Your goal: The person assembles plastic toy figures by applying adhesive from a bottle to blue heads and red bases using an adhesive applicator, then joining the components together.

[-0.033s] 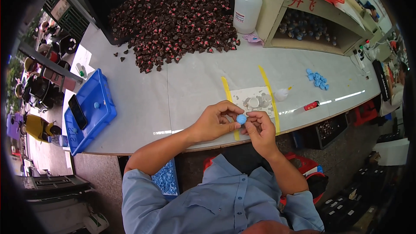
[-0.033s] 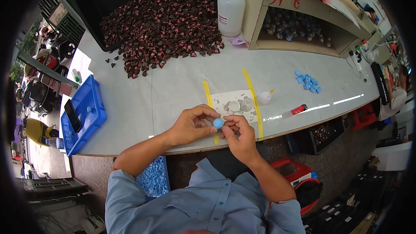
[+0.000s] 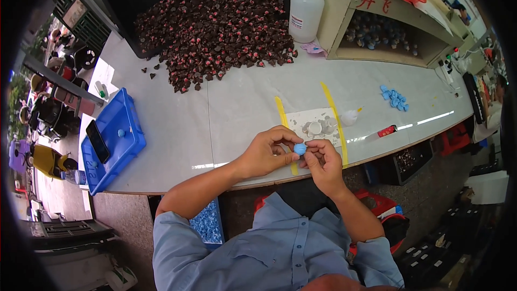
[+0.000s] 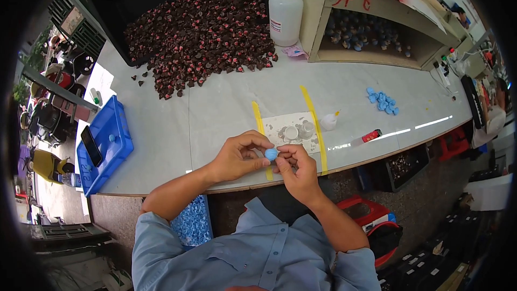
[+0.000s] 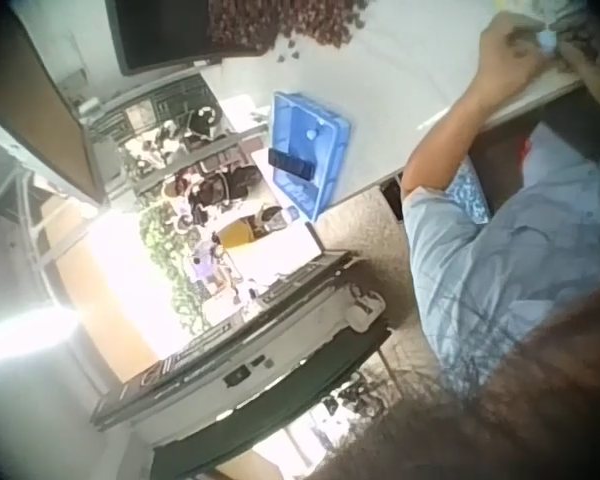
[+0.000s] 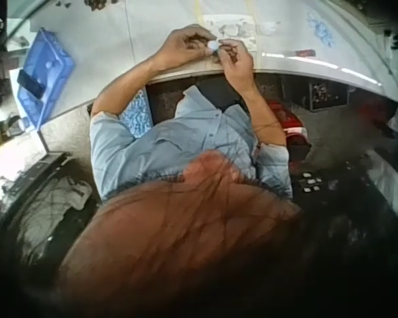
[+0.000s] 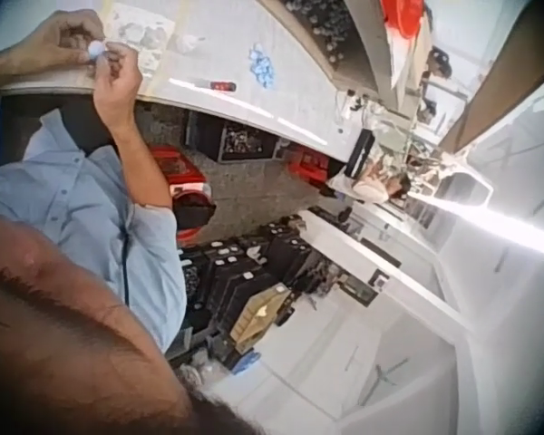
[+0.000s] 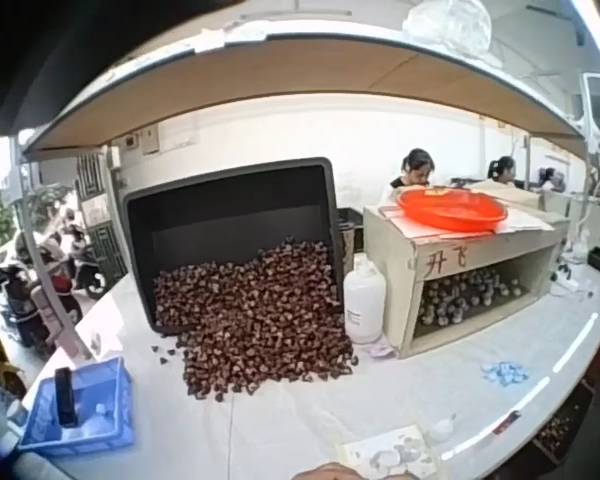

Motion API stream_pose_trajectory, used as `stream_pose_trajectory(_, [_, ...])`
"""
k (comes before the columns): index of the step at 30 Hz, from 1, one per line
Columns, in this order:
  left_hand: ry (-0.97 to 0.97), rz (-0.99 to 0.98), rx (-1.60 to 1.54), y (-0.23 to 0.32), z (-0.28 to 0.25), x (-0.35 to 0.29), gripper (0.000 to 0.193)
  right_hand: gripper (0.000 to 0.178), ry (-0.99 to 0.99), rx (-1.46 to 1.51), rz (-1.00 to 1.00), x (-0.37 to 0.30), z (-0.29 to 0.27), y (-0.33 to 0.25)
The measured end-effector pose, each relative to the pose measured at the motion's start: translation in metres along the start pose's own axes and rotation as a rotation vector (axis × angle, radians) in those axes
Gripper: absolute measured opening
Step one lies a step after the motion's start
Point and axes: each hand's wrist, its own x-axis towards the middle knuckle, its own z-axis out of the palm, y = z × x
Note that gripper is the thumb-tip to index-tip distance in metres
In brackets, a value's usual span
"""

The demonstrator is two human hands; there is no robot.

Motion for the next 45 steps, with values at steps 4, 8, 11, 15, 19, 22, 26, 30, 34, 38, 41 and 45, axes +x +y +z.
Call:
stream_pose_trajectory(4, [0.039,0.143,0.18,0.002,0.001,0.001,0.031,0.021,-0.028,-0.071,-0.015,-0.001,0.001,-0.001])
stream_pose_trajectory(8, [0.046,0.149,0.201,0.003,0.0,0.001,0.031,0.019,-0.039,-0.097,-0.038,0.0,0.0,0.001])
stream_pose_trajectory(11, [0.057,0.141,0.195,0.002,0.0,0.0,0.032,0.019,-0.028,-0.069,-0.029,0.001,0.003,-0.002])
stream_pose_trajectory(15, [0.056,0.168,0.219,0.001,0.001,0.002,0.032,0.02,-0.019,-0.032,-0.013,0.002,0.003,-0.003])
stream_pose_trajectory(19, [0.056,0.174,0.253,0.004,0.004,0.001,0.031,0.021,-0.037,-0.009,-0.027,0.002,0.003,-0.004])
stream_pose_trajectory(22, [0.043,0.144,0.239,0.002,0.004,0.0,0.03,0.022,-0.033,-0.011,-0.024,0.003,0.003,-0.003])
stream_pose_trajectory(26, [0.033,0.006,-0.064,-0.003,0.0,-0.001,0.023,0.021,-0.013,0.01,-0.025,0.004,0.003,-0.006])
stream_pose_trajectory(30, [0.003,-0.077,-0.153,-0.006,-0.005,0.001,0.022,0.02,-0.037,0.001,-0.028,0.004,0.0,-0.008])
stream_pose_trajectory(34, [-0.044,-0.256,-0.137,0.006,-0.005,0.002,0.029,0.02,-0.025,-0.081,-0.145,0.005,-0.002,-0.005])
stream_pose_trajectory(38, [-0.038,-0.294,-0.103,0.009,-0.004,0.003,0.026,0.019,-0.024,-0.104,-0.141,0.005,-0.002,-0.009])
stream_pose_trajectory(41, [-0.024,-0.274,-0.122,0.003,-0.005,0.003,0.024,0.017,-0.03,-0.038,0.003,0.005,-0.003,-0.013])
stream_pose_trajectory(45, [0.003,-0.265,-0.156,0.006,-0.002,0.002,0.023,0.015,-0.071,0.011,0.095,0.008,-0.004,-0.013])
